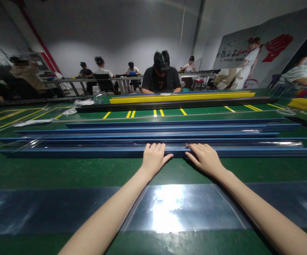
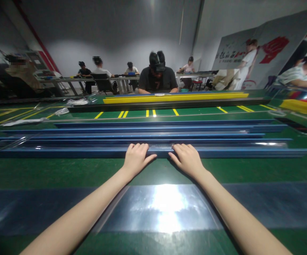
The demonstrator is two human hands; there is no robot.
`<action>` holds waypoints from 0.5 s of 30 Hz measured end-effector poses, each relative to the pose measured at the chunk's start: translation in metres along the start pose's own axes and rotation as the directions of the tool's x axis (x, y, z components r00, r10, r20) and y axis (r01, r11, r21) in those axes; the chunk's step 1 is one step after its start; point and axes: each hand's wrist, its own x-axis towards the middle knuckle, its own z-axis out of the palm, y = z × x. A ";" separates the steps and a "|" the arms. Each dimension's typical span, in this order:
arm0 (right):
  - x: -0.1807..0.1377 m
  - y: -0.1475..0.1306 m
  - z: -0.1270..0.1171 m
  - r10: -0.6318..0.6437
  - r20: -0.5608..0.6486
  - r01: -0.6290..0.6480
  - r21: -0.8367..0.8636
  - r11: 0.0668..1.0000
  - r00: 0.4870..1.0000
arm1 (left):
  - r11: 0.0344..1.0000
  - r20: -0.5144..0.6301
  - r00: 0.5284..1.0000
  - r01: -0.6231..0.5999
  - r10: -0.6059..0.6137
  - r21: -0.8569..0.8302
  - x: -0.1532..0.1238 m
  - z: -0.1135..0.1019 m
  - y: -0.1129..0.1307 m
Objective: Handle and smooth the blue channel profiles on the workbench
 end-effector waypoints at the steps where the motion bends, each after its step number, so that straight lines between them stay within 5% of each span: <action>1: 0.000 0.000 0.000 0.000 -0.001 0.000 -0.003 1.000 1.000 | 1.000 0.001 1.000 0.000 0.000 0.002 0.000 0.000 0.000; 15: 0.000 0.001 0.000 -0.012 0.003 0.012 -0.045 0.999 1.000 | 1.000 0.008 1.000 -0.002 0.002 0.006 0.000 0.000 0.000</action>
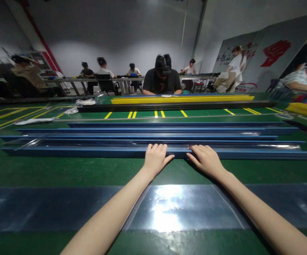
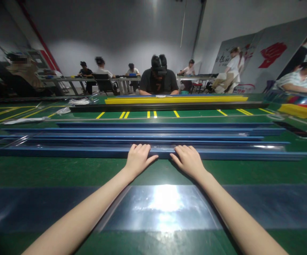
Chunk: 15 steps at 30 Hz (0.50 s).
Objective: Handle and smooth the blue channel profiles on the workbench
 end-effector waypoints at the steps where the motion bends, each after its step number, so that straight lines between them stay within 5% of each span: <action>1: 0.000 0.000 0.000 0.001 0.003 -0.001 -0.007 1.000 1.000 | 1.000 -0.002 1.000 -0.001 0.001 -0.002 0.000 0.000 0.000; 15: 0.008 -0.003 -0.011 0.043 0.145 -0.050 0.045 0.998 0.988 | 1.000 -0.013 1.000 -0.015 0.015 -0.019 0.001 0.001 0.000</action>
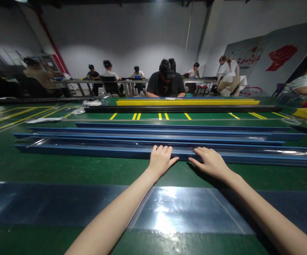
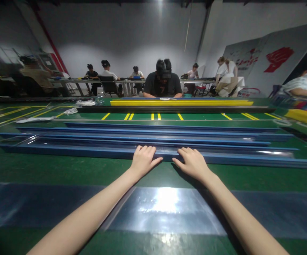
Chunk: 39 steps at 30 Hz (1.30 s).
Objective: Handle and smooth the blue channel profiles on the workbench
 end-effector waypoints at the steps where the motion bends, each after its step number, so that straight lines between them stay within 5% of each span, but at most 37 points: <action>1: 0.002 -0.001 -0.002 0.004 0.014 -0.004 0.017 1.000 1.000 | 1.000 -0.001 1.000 -0.002 0.002 0.000 0.000 0.000 0.000; 6: 0.010 -0.005 -0.009 0.035 0.096 -0.053 0.197 0.979 0.995 | 1.000 -0.011 1.000 -0.012 0.012 -0.004 0.000 0.001 -0.001; 11: 0.012 -0.013 -0.008 0.047 0.036 -0.055 0.285 0.957 0.998 | 1.000 -0.018 1.000 -0.019 0.019 -0.009 0.000 0.001 -0.001; 22: 0.016 -0.021 -0.006 -0.041 -0.078 0.050 0.116 0.992 0.996 | 0.998 -0.068 0.997 -0.048 0.045 -0.041 -0.001 0.003 -0.002; 39: 0.001 -0.001 -0.020 0.022 0.043 -0.021 -0.032 0.999 0.999 | 0.988 -0.080 0.985 -0.151 0.150 -0.010 -0.001 0.003 -0.003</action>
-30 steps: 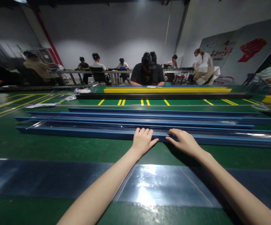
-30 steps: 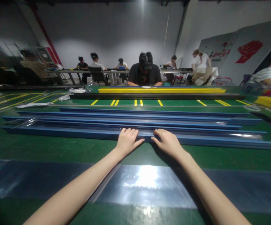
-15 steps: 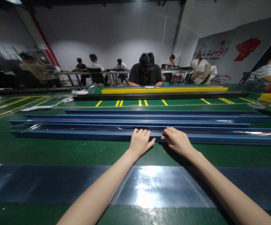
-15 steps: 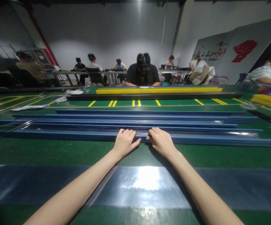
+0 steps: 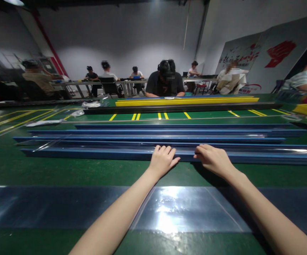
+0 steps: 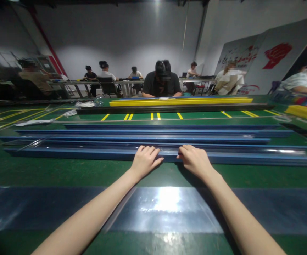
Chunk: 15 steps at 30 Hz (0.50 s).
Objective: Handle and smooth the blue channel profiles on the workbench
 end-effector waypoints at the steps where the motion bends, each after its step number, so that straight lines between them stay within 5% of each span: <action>1: -0.002 0.003 -0.001 0.013 0.007 -0.013 -0.004 1.000 1.000 | 1.000 0.001 1.000 0.004 -0.004 0.002 0.000 0.000 0.000; 15: -0.016 0.027 0.002 0.097 -0.017 -0.098 -0.062 0.993 0.995 | 0.998 0.006 0.998 0.062 -0.062 0.034 0.000 0.001 0.000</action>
